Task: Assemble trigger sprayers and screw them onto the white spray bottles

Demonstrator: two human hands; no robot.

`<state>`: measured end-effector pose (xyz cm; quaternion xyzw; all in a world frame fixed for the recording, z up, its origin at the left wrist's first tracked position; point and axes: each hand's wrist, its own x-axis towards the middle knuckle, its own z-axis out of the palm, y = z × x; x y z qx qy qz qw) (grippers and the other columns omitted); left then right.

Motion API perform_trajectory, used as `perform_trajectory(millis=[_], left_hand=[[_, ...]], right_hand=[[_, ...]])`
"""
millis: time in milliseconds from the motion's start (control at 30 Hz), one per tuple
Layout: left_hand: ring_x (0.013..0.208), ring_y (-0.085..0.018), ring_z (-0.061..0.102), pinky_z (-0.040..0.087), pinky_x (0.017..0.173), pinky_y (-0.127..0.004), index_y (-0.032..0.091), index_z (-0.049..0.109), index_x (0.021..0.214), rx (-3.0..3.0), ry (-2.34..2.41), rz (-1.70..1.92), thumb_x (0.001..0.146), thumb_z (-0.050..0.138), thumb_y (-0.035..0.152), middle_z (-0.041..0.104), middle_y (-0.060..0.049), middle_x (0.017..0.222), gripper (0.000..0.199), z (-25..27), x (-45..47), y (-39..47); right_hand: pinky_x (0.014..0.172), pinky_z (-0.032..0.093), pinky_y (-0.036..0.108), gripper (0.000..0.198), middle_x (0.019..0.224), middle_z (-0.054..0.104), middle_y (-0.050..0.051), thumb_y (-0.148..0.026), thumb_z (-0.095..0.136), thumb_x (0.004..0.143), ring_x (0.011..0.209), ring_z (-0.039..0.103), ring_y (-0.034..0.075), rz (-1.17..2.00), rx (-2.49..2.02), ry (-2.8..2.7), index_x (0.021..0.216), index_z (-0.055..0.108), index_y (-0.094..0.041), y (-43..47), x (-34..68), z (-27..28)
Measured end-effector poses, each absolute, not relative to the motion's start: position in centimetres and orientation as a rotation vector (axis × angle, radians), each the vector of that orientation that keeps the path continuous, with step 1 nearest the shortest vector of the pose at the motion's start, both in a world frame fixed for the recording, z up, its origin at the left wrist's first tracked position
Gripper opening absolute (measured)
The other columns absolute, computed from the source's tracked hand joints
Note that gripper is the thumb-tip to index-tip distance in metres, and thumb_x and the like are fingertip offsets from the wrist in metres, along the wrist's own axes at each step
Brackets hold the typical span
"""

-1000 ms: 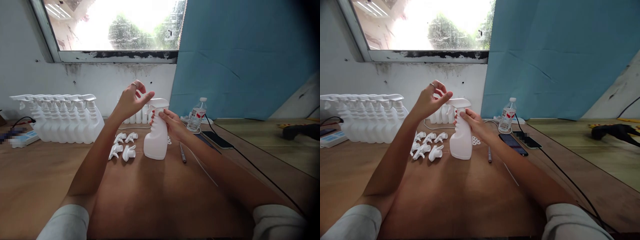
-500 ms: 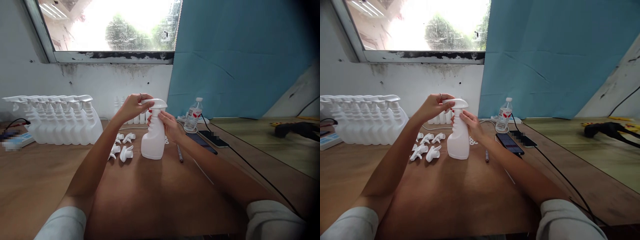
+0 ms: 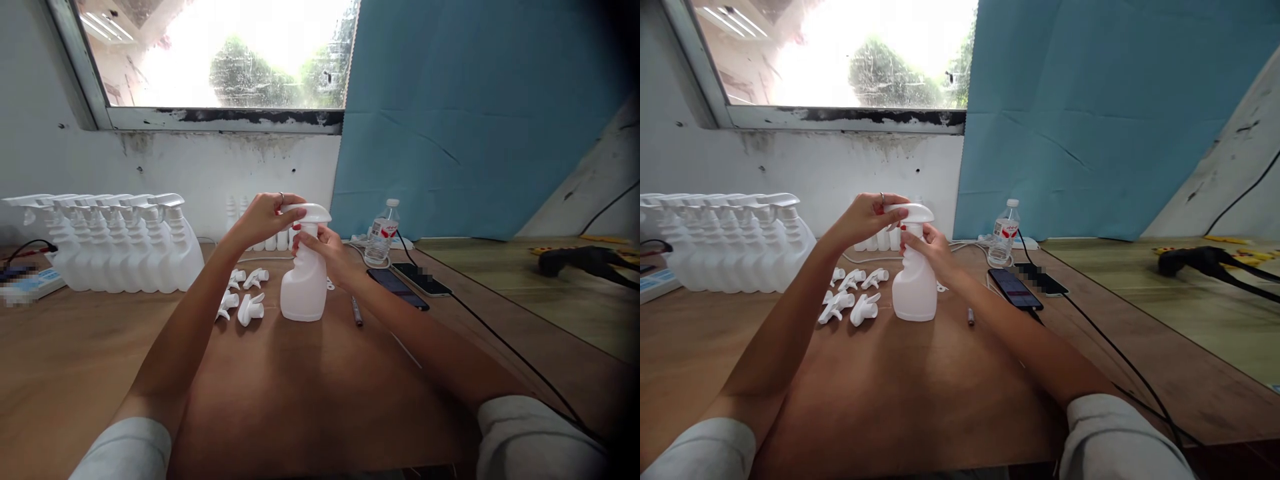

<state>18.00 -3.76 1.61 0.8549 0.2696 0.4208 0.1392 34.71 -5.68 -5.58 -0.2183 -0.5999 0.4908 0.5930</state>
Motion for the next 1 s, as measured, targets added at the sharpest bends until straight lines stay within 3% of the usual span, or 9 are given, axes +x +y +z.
perform_trajectory(millis=[200, 367, 500, 667, 1000], left_hand=[[0.062, -0.011, 0.052, 0.04, 0.057, -0.022, 0.017, 0.073, 0.102, 2.483, 0.786, 1.202, 0.084, 0.059, 0.043, 0.063, -0.001, 0.067, 0.035, 1.8, 18.1, -4.0], [0.061, -0.01, 0.051, 0.038, 0.057, -0.022, 0.018, 0.074, 0.1, 2.513, 0.81, 1.208, 0.084, 0.059, 0.044, 0.064, -0.002, 0.069, 0.035, 1.9, 18.0, -4.3], [0.06, -0.01, 0.05, 0.039, 0.056, -0.022, 0.018, 0.074, 0.1, 2.527, 0.827, 1.205, 0.083, 0.06, 0.044, 0.064, -0.001, 0.066, 0.034, 2.0, 17.9, -4.5], [0.059, -0.011, 0.051, 0.039, 0.055, -0.022, 0.017, 0.074, 0.1, 2.535, 0.838, 1.21, 0.083, 0.06, 0.046, 0.065, -0.002, 0.067, 0.037, 2.1, 17.8, -4.7], [0.056, -0.01, 0.051, 0.038, 0.053, -0.022, 0.018, 0.075, 0.1, 2.531, 0.823, 1.205, 0.082, 0.061, 0.047, 0.064, -0.002, 0.063, 0.037, 2.3, 17.8, -4.9]], right_hand=[[0.05, 0.046, 0.023, 0.035, 0.066, 0.061, -0.001, -0.04, 0.078, 0.069, 0.054, 0.056, 0.011, 1.096, -0.576, -1.387, 0.087, 0.057, -0.018, -6.0, 34.4, -5.4], [0.053, 0.049, 0.025, 0.032, 0.074, 0.062, 0.0, -0.044, 0.07, 0.077, 0.06, 0.059, 0.012, 1.167, -0.427, -1.369, 0.09, 0.056, -0.018, -6.0, 34.4, -5.7], [0.051, 0.047, 0.023, 0.033, 0.067, 0.061, -0.001, -0.039, 0.077, 0.072, 0.055, 0.057, 0.011, 1.046, -0.52, -1.384, 0.087, 0.056, -0.018, -5.9, 34.2, -5.8], [0.053, 0.05, 0.025, 0.033, 0.074, 0.062, 0.0, -0.046, 0.068, 0.079, 0.06, 0.06, 0.012, 1.118, -0.388, -1.388, 0.093, 0.054, -0.019, -6.0, 34.3, -6.0], [0.05, 0.049, 0.025, 0.04, 0.068, 0.061, -0.003, -0.043, 0.077, 0.071, 0.056, 0.06, 0.013, 1.001, -0.523, -1.334, 0.091, 0.05, -0.021, -6.3, 33.9, -5.8]])
